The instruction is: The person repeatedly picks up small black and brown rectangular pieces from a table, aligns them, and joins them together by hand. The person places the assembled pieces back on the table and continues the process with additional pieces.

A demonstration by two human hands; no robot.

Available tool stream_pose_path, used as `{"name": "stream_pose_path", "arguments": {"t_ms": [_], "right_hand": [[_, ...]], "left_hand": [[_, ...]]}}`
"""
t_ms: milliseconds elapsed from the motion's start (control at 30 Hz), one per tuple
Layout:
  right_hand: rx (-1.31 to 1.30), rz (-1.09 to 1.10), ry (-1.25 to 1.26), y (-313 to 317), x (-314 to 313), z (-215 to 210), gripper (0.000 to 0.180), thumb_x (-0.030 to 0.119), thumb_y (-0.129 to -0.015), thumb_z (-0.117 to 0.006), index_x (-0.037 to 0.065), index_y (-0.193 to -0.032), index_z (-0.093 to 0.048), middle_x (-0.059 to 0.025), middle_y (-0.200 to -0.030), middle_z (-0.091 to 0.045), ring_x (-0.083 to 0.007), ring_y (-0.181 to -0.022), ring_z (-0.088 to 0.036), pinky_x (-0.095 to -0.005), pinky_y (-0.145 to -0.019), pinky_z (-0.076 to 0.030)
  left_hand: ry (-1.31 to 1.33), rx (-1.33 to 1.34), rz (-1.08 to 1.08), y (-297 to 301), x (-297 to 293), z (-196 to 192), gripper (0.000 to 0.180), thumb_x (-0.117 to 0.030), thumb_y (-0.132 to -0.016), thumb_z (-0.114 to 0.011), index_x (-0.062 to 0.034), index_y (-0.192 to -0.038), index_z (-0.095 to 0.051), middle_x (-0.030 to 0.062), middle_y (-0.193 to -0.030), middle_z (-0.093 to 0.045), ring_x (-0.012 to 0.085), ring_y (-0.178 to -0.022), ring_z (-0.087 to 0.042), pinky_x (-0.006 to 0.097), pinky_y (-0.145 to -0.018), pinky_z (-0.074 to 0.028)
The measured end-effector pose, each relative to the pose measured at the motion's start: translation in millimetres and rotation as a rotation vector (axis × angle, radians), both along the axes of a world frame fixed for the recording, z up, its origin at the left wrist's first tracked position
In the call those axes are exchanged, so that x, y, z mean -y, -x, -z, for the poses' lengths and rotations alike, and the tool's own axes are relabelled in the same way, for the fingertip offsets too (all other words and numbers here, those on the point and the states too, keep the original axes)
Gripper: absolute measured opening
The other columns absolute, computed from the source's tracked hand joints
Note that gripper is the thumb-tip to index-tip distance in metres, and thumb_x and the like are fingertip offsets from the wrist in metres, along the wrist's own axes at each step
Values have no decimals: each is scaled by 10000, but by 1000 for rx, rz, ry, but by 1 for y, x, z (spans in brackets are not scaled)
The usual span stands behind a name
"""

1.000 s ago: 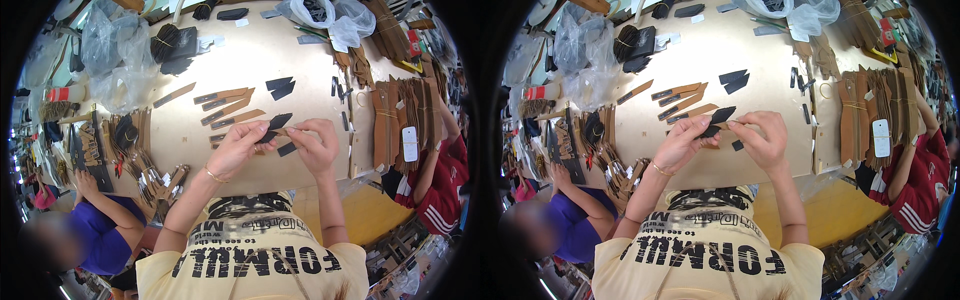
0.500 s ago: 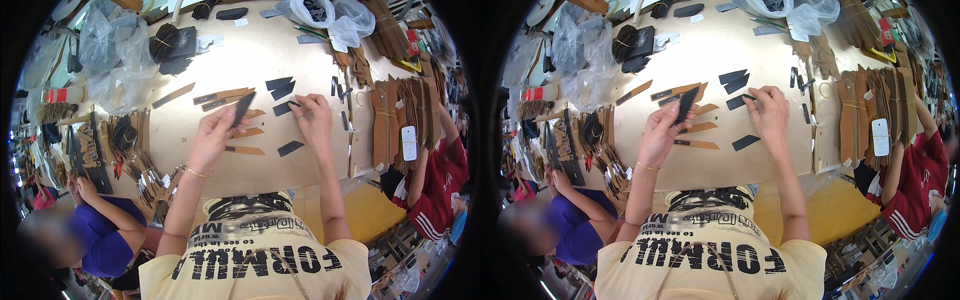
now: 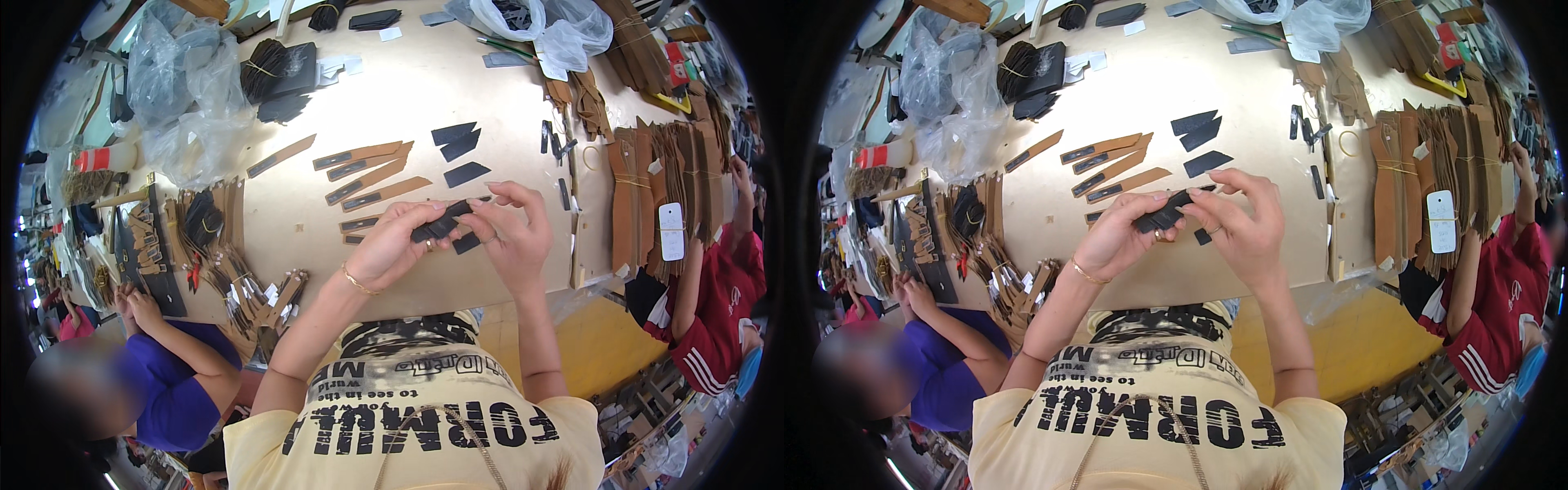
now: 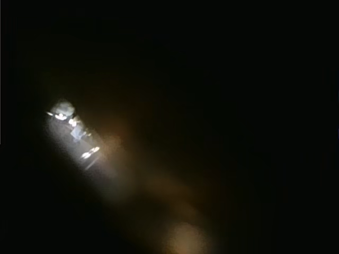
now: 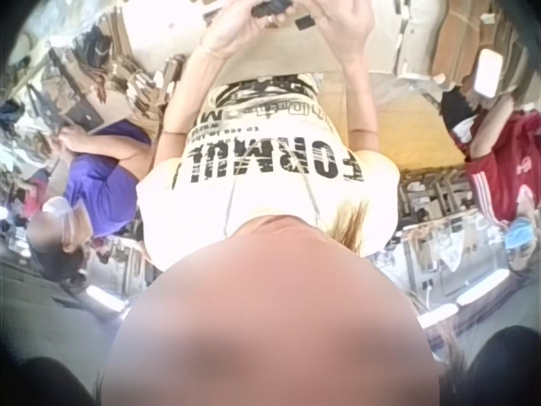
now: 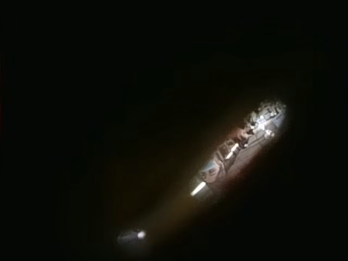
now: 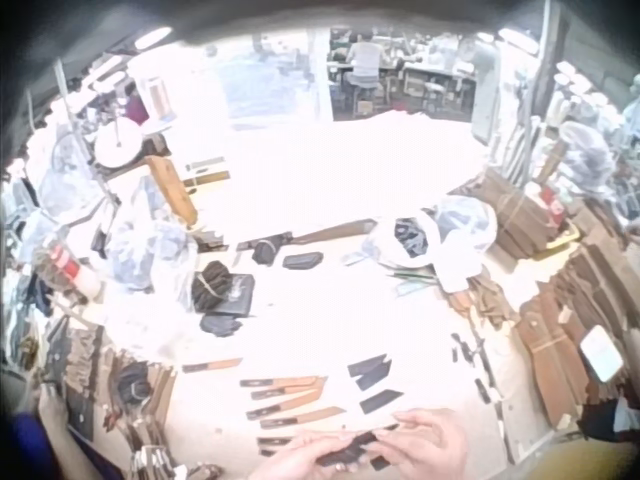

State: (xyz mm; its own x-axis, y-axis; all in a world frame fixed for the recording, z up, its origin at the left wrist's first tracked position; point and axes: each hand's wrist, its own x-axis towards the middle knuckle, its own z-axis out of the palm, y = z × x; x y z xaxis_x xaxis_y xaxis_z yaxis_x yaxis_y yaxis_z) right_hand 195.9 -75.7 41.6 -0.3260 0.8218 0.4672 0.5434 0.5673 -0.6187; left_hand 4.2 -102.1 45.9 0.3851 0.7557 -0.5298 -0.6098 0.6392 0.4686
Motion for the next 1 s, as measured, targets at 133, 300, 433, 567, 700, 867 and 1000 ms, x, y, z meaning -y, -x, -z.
{"name": "stream_pose_path", "arguments": {"t_ms": [133, 300, 433, 567, 700, 867, 1000], "right_hand": [[128, 7, -146, -2, 6, 4, 319, 160, -676, -856, 109, -971, -747, -54, -1057, -678, -184, -833, -612, -317, -732, -464], [6, 84, -111, 1, 15, 8, 320, 192, -677, -858, 165, -975, -745, -14, -1008, -693, -156, -782, -609, -311, -742, -418], [40, 88, -137, 0, 16, 7, 303, 214, -686, -851, 190, -966, -739, 14, -988, -694, -127, -739, -600, -304, -742, -385], [79, 25, -109, -5, 18, 3, 239, 188, -704, -832, 203, -919, -729, 28, -975, -690, -109, -695, -594, -312, -756, -370], [124, 49, -186, -4, 23, 6, 216, 149, -701, -810, 216, -883, -717, 34, -948, -681, -106, -699, -592, -322, -768, -365], [151, 75, -310, -6, 30, 8, 201, 134, -694, -798, 201, -855, -698, 31, -896, -658, -126, -759, -591, -327, -769, -370], [63, 40, -184, -10, 28, 11, 219, 120, -668, -792, 178, -859, -701, 33, -863, -641, -140, -773, -590, -313, -738, -371]], "left_hand": [[4, 2, -16, -2, 3, 1, 282, -153, -1001, -514, 77, -1046, -670, 126, -940, -692, 167, -833, -634, 281, -730, -512], [-36, -40, 32, -1, 4, 1, 288, -149, -1000, -515, 80, -1071, -675, 121, -957, -697, 149, -826, -629, 277, -729, -513], [-112, -159, 68, -2, 7, -3, 297, -165, -1007, -509, 55, -1086, -693, 72, -919, -693, 100, -789, -585, 250, -741, -489], [-233, -370, 174, -2, 8, -5, 322, -173, -1017, -500, 70, -1135, -676, 67, -969, -695, 92, -806, -574, 250, -754, -484], [-201, -309, 167, 0, 9, -1, 317, -172, -1018, -500, 63, -1131, -680, 61, -981, -688, 95, -801, -568, 255, -755, -482], [-104, -158, 123, 1, 13, 8, 329, -221, -1031, -507, 42, -1104, -692, 73, -942, -680, 102, -804, -578, 256, -766, -491], [-278, -408, 248, 3, 17, 5, 354, -264, -1031, -532, 38, -1122, -693, 80, -872, -701, 106, -787, -628, 252, -746, -513]]}}
